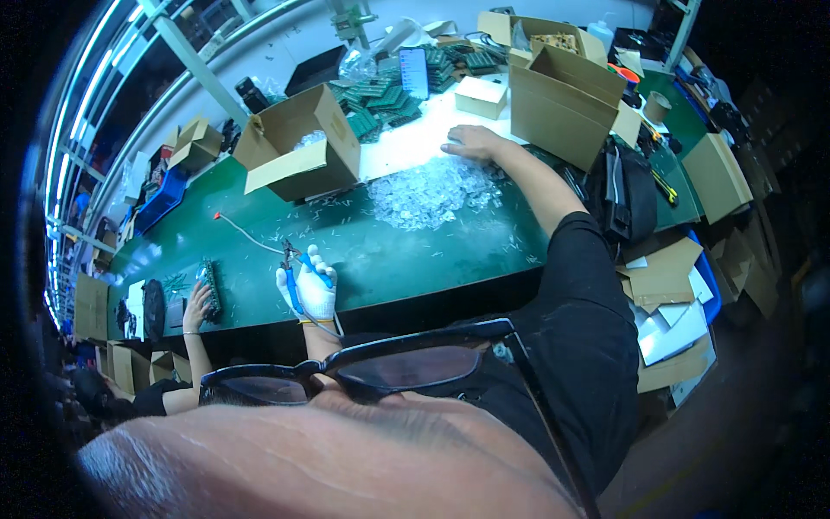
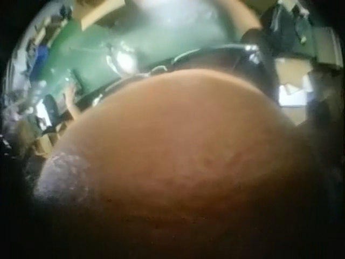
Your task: The person repeatedly picks up small plastic pieces from the workbench and trims them using pliers.
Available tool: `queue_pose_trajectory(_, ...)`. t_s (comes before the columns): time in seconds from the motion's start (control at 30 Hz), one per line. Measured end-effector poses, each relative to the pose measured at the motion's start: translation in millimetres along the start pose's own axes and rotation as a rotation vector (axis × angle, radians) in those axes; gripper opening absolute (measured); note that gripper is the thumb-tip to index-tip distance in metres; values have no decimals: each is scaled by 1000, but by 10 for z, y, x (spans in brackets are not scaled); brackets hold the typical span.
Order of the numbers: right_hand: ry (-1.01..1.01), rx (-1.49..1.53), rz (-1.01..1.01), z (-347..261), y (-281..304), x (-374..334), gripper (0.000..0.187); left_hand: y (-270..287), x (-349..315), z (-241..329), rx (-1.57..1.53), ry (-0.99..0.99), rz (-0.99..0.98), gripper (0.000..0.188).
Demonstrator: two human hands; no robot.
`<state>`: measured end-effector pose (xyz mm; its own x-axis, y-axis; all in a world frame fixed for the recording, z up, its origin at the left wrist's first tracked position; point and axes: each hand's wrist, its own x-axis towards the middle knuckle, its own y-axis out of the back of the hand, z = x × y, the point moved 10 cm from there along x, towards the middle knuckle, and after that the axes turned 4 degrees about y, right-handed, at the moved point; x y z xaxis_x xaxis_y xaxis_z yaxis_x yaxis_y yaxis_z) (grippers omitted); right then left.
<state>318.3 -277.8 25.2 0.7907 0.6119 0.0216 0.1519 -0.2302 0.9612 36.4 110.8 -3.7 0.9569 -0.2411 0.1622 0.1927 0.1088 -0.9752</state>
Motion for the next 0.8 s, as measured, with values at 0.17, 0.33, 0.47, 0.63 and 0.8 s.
queue_pose_trajectory(0.17,111,139,76,-306,156,-530,73,-46,-43,34,14,20,-80,87)
queue_pose_trajectory(0.33,-114,86,197,147,242,-771,71,-45,8,-25,19,8,-74,89)
queue_pose_trajectory(0.47,-78,43,357,136,98,-913,70,0,20,-22,17,-17,-1,87)
queue_pose_trajectory(0.63,-47,249,349,-245,-158,-896,76,-9,6,-12,29,-16,6,86)
queue_pose_trajectory(0.8,-9,353,353,-671,-160,-912,78,-6,-15,13,41,-31,7,86)
